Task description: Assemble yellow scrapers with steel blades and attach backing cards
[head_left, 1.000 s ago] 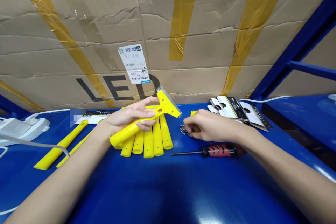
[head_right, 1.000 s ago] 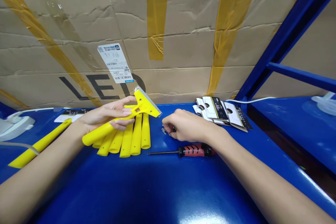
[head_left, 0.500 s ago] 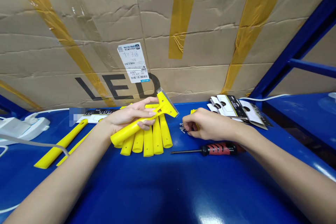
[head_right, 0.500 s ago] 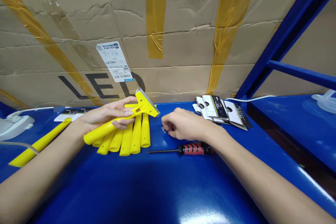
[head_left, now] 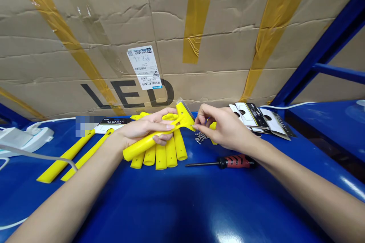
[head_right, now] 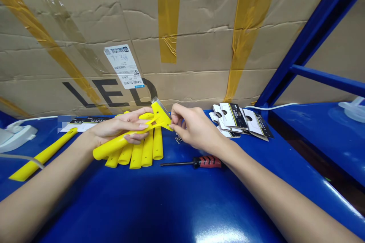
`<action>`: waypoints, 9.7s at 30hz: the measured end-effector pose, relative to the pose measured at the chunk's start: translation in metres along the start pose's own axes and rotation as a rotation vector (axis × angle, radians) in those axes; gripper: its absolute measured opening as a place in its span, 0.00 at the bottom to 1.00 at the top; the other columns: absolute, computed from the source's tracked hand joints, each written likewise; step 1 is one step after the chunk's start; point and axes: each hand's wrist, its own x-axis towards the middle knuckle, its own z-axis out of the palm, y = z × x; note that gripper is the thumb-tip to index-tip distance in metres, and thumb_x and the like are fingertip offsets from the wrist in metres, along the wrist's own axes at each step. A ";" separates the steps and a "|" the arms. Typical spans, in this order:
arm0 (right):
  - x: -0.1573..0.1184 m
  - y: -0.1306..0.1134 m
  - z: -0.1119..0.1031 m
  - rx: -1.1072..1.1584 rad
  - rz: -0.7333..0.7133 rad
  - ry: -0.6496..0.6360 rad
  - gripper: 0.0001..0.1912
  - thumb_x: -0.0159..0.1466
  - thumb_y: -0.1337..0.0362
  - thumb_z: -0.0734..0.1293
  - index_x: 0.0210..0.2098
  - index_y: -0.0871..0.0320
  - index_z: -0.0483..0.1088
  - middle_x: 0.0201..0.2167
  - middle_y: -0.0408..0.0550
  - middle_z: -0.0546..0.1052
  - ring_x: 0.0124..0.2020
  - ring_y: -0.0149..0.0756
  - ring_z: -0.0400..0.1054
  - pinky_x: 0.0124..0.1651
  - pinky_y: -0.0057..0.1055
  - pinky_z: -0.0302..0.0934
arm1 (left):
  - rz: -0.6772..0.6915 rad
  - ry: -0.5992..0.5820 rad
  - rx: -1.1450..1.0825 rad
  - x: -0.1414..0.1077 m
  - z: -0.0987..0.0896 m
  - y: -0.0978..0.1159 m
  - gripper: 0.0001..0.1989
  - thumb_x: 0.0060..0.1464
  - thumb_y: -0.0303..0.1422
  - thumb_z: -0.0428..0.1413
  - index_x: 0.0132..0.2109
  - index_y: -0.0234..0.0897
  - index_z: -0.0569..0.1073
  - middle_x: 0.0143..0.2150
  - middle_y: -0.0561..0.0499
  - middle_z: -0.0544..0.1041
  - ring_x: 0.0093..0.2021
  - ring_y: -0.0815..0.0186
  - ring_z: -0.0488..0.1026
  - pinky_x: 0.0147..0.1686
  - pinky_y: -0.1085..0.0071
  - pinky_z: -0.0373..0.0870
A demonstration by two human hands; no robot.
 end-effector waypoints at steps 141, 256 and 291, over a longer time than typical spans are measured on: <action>-0.005 0.001 -0.002 -0.184 0.076 -0.589 0.05 0.57 0.71 0.66 0.30 0.55 0.72 0.25 0.41 0.77 0.26 0.32 0.69 0.31 0.28 0.57 | 0.006 0.088 0.072 -0.001 0.002 0.003 0.21 0.58 0.23 0.60 0.55 0.44 0.64 0.31 0.57 0.67 0.25 0.77 0.62 0.24 0.79 0.57; -0.077 0.017 -0.079 0.201 0.190 -0.337 0.14 0.65 0.54 0.70 0.47 0.51 0.77 0.43 0.49 0.80 0.42 0.42 0.75 0.43 0.36 0.69 | 0.170 0.318 -0.219 -0.006 0.054 -0.032 0.21 0.55 0.19 0.59 0.51 0.42 0.65 0.37 0.52 0.71 0.23 0.77 0.66 0.17 0.84 0.59; -0.089 0.000 -0.058 0.080 0.343 0.300 0.16 0.66 0.48 0.67 0.48 0.48 0.70 0.27 0.44 0.77 0.23 0.37 0.70 0.27 0.35 0.66 | 0.219 0.534 0.066 -0.012 0.071 -0.044 0.21 0.56 0.30 0.63 0.51 0.45 0.62 0.30 0.57 0.69 0.22 0.76 0.62 0.18 0.82 0.59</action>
